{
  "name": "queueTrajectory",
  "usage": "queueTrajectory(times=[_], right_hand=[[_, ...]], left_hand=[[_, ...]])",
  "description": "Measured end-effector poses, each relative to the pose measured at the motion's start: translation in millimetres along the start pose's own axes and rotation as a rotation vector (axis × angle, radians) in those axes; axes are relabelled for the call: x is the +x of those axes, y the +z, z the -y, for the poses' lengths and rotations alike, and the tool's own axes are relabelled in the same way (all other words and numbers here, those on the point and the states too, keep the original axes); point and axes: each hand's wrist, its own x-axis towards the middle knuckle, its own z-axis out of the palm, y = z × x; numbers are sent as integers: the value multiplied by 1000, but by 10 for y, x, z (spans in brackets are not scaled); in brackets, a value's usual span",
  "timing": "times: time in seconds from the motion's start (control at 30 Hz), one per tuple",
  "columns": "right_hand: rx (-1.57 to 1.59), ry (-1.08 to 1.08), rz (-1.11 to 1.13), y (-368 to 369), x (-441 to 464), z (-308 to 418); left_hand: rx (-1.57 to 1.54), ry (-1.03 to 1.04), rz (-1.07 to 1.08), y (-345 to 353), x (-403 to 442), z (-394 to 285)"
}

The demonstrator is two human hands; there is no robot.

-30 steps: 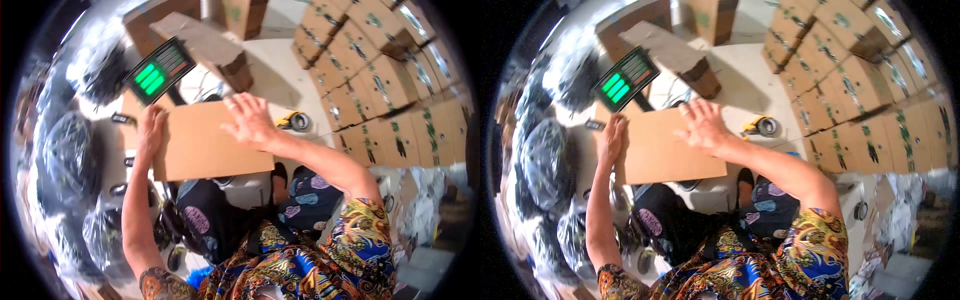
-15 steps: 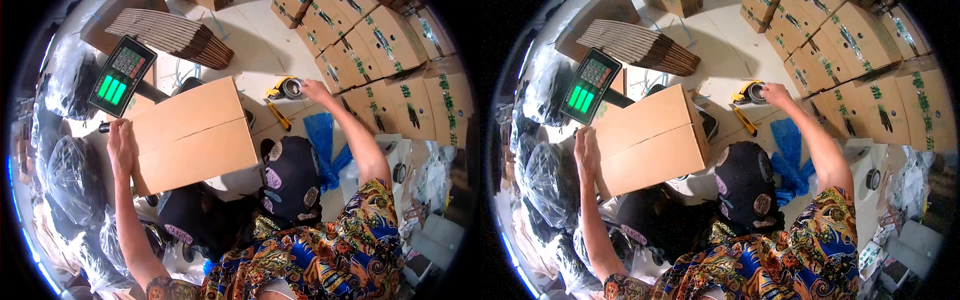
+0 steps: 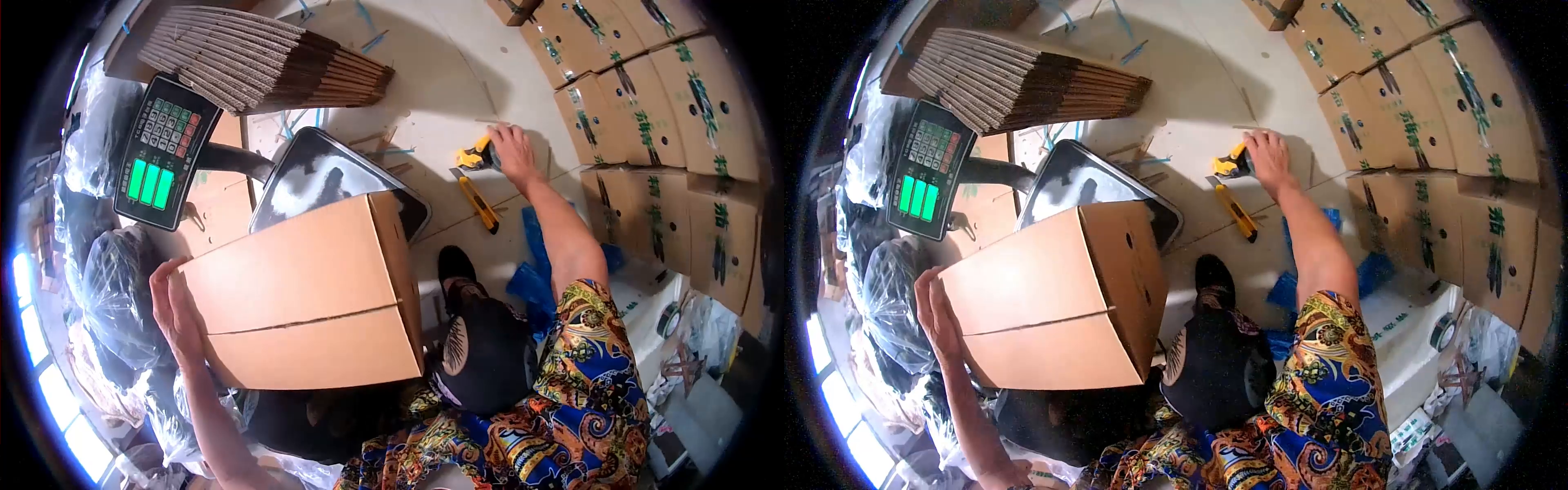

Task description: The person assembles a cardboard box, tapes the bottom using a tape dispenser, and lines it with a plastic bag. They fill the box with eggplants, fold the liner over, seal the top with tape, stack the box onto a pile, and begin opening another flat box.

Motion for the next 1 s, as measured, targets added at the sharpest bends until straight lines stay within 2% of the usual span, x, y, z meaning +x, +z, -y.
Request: queueTrajectory(times=[0.07, 0.1, 0.2, 0.3, 0.4, 0.43, 0.47, 0.5, 0.53, 0.57, 0.6, 0.67, 0.7, 0.8, 0.87, 0.93, 1.0], right_hand=[[-94, 66, 179, -116, 78, 33], [-55, -71, 34, -31, -74, -84], [179, 157, 59, 314, -407, -244], [284, 297, 105, 461, -677, -383], [446, 627, 52, -152, -735, -151], [829, 750, 149, -475, -764, -149], [874, 642, -85, -543, -820, -133], [1247, 521, -242, -829, -900, 16], [1595, 455, -235, -1261, -933, 221], [1703, 448, -225, -1637, -956, 399], [1942, 419, -93, -1832, -969, 379], [2195, 276, 186, -2225, -904, 487], [2155, 307, 152, -2444, -885, 684], [2091, -33, 10, -2909, -920, 1124], [2147, -205, 34, -3250, -989, 1352], [1914, -292, -18, -3515, -1071, 1604], [1689, -300, -57, -3722, -1163, 1826]], left_hand=[[81, 39, 14, 6, -11, -96], [74, 32, 12, 2, -8, -50], [107, 22, 6, 3, 2, -72], [158, 11, 0, -1, 1, -107], [4, 13, 1, 5, -9, -19], [46, -40, -15, -8, -22, -52], [122, 99, -14, 17, -3, -114], [96, 112, -16, 27, 8, -94], [75, 117, -25, 19, -8, -55], [21, 90, -15, 15, -22, -77], [-37, 68, -7, 33, -26, -114], [-54, 45, -19, 52, -50, -131], [-93, 62, -20, 49, -61, -84], [-91, 175, -66, 62, -52, 96], [-178, 87, -30, 23, -99, 16], [-138, 158, -47, 40, -48, 126], [-137, 146, -44, 101, 10, 269]])
